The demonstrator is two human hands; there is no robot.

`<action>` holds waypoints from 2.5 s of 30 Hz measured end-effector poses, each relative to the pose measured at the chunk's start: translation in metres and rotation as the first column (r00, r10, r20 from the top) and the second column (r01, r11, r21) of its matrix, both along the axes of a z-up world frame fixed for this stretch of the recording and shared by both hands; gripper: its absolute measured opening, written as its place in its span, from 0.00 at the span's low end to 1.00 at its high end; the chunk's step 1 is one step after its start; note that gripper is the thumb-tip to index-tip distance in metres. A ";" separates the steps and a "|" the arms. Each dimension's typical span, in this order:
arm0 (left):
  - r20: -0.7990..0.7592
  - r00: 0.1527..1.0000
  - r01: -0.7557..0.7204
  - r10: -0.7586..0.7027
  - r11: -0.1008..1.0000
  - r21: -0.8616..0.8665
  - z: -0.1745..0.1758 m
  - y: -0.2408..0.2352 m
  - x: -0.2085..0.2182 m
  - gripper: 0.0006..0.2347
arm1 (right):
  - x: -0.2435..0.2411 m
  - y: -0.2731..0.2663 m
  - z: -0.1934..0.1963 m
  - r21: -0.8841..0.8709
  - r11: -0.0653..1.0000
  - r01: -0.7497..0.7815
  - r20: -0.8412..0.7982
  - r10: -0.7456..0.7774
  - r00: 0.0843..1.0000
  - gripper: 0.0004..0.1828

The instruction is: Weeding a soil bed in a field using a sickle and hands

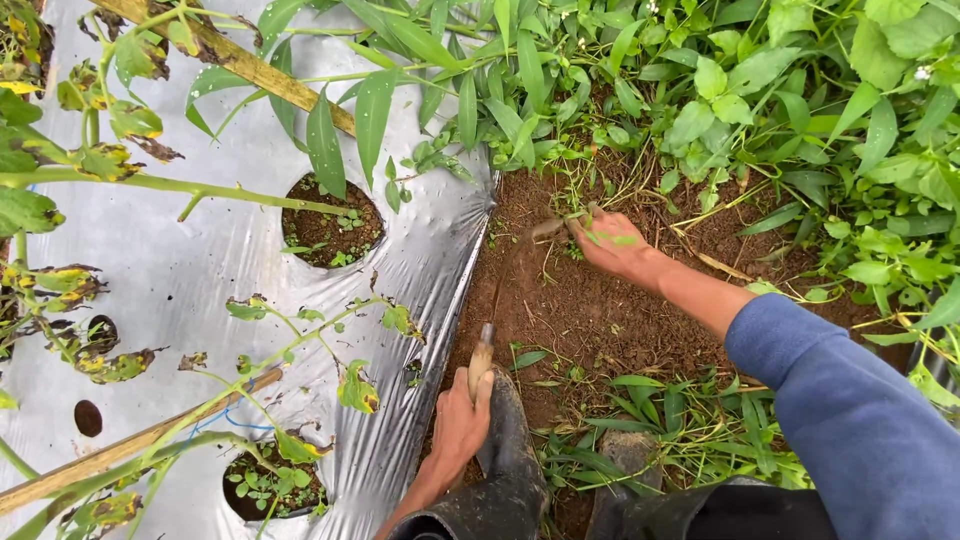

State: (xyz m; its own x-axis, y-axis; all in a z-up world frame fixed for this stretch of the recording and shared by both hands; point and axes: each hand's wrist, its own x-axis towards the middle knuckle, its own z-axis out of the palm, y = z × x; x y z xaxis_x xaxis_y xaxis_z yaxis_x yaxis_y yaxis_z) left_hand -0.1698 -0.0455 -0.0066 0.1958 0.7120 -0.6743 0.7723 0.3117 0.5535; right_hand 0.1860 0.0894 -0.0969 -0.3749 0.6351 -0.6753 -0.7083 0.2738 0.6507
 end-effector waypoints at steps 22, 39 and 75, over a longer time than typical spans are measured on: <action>-0.027 0.985 0.171 -0.171 0.985 0.018 0.008 0.028 0.056 0.20 | 0.036 -0.072 0.007 -0.988 0.153 -0.031 -0.117 -0.859 -0.498 0.23; 0.105 0.974 0.214 -0.202 0.970 -0.118 0.020 0.052 0.109 0.23 | 0.009 -0.165 -0.018 -0.973 -0.020 -0.231 0.131 -0.869 -0.477 0.18; 0.041 0.990 0.136 -0.136 0.991 -0.003 0.092 0.083 0.126 0.14 | -0.009 -0.167 0.040 -0.994 -0.106 0.000 0.093 -0.871 -0.483 0.23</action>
